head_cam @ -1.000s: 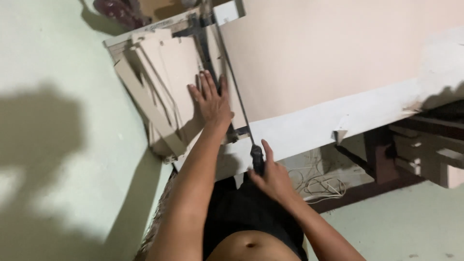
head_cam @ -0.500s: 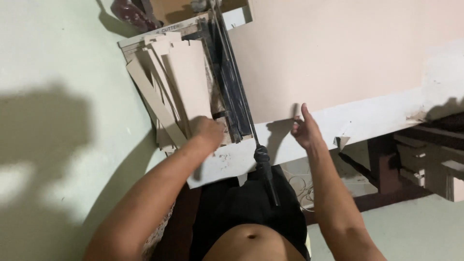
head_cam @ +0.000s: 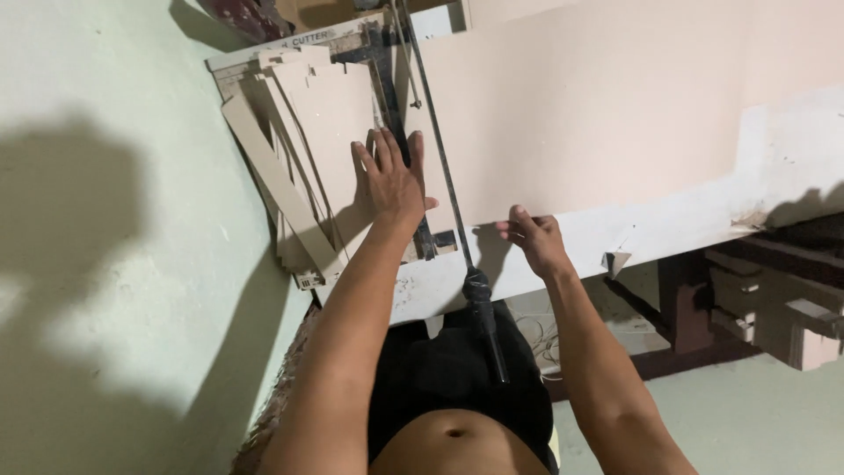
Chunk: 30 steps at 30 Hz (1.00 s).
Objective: The person uses a paper cutter to trim a stack of paper sheets. They align the paper against the guide, pull down the cutting lever to slice the sheets, and then gather the cut pieces into a neat stack.
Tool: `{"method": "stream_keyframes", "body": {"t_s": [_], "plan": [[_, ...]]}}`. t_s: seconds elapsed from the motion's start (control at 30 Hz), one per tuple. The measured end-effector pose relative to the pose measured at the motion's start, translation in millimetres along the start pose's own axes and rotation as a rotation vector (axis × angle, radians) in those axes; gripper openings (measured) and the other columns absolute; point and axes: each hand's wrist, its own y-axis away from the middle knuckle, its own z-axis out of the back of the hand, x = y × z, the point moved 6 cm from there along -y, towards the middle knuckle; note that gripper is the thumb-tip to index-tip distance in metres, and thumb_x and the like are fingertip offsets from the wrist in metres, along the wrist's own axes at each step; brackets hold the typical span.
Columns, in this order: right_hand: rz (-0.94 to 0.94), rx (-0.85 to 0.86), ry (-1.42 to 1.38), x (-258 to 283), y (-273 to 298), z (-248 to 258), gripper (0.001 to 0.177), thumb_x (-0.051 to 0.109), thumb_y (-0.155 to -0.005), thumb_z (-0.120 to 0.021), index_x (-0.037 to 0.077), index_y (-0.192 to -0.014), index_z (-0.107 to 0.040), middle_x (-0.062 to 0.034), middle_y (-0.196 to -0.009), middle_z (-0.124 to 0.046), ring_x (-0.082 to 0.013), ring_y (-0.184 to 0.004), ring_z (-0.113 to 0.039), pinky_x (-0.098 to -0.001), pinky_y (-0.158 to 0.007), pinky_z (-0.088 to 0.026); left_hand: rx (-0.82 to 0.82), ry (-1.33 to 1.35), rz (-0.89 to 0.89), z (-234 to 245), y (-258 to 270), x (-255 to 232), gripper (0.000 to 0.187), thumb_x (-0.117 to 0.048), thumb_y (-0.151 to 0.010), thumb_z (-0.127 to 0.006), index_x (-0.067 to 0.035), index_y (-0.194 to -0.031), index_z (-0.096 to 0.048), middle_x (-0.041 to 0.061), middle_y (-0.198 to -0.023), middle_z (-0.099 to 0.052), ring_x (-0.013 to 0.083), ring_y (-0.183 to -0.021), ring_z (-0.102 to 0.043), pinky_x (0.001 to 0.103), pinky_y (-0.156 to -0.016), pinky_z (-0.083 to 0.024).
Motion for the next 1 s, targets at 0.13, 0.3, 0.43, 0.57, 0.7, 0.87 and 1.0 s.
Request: {"method": "stream_keyframes", "body": {"t_s": [0.13,0.3,0.43,0.57,0.7,0.87,1.0], "plan": [[-0.063,0.046,0.280,-3,-7,1,0.049,0.048,-0.103,-0.064,0.001,-0.090,-0.069,-0.0182,-0.078,-0.071,-0.0287,-0.071,-0.075,-0.0415,-0.069,-0.063,0.037,-0.112,0.099,-14,-7,-3,0.110,-0.055,-0.081,-0.079,-0.008,-0.162,-0.023,0.031,-0.167,-0.014,0.0437,-0.155,-0.002,0.071,-0.115,0.013],[0.154,0.075,0.942,105,117,-76,0.067,0.065,-0.109,-0.032,0.012,-0.114,-0.072,-0.0095,-0.069,-0.075,-0.0213,-0.052,-0.074,-0.0349,-0.057,-0.057,0.062,-0.070,0.124,-34,-25,-1,0.125,-0.047,-0.076,-0.084,-0.009,-0.164,-0.003,0.034,-0.166,-0.001,0.0465,-0.155,0.005,0.077,-0.112,0.015],[0.107,0.136,1.144,85,218,-120,0.085,0.035,-0.090,-0.061,0.012,-0.162,-0.023,-0.0283,-0.102,-0.072,-0.0498,-0.088,-0.074,-0.0565,-0.078,-0.062,0.056,-0.021,0.098,-34,-22,-2,0.126,-0.042,-0.074,-0.086,-0.011,-0.164,-0.004,0.034,-0.166,-0.003,0.0463,-0.155,0.003,0.077,-0.112,0.015],[0.265,0.142,1.409,-74,110,-85,0.094,0.012,-0.092,-0.056,0.009,-0.166,0.003,-0.0273,-0.110,-0.065,-0.0517,-0.091,-0.072,-0.0610,-0.078,-0.061,0.070,0.018,0.102,-48,-31,3,0.126,-0.038,-0.073,-0.087,-0.010,-0.164,-0.005,0.035,-0.165,-0.003,0.0472,-0.154,0.004,0.076,-0.112,0.017],[0.414,0.055,1.386,-55,121,-80,0.088,0.021,-0.094,-0.056,0.013,-0.167,-0.008,-0.0251,-0.104,-0.070,-0.0499,-0.079,-0.073,-0.0614,-0.069,-0.059,0.038,0.074,0.055,-35,-24,1,0.124,-0.038,-0.075,-0.087,-0.010,-0.164,-0.005,0.037,-0.164,-0.003,0.0485,-0.154,0.005,0.077,-0.113,0.015],[0.121,0.209,0.719,92,239,-88,0.103,0.054,-0.087,-0.058,0.020,-0.166,-0.003,0.0039,-0.056,-0.037,-0.0126,-0.049,-0.037,-0.0301,-0.050,-0.036,-0.373,-0.030,-0.203,-36,-2,-16,0.090,0.014,-0.086,-0.067,-0.024,-0.159,-0.031,0.010,-0.170,0.000,0.0336,-0.153,0.009,0.068,-0.123,-0.004],[0.073,0.200,0.713,34,151,-48,0.074,0.054,-0.086,-0.055,0.029,-0.156,-0.045,-0.0154,-0.133,-0.070,-0.0457,-0.105,-0.073,-0.0575,-0.086,-0.056,-0.312,-0.081,-0.352,-50,14,-25,0.066,0.007,-0.088,-0.066,-0.022,-0.143,-0.042,0.009,-0.155,-0.019,0.0327,-0.137,-0.010,0.063,-0.112,-0.015]]}}
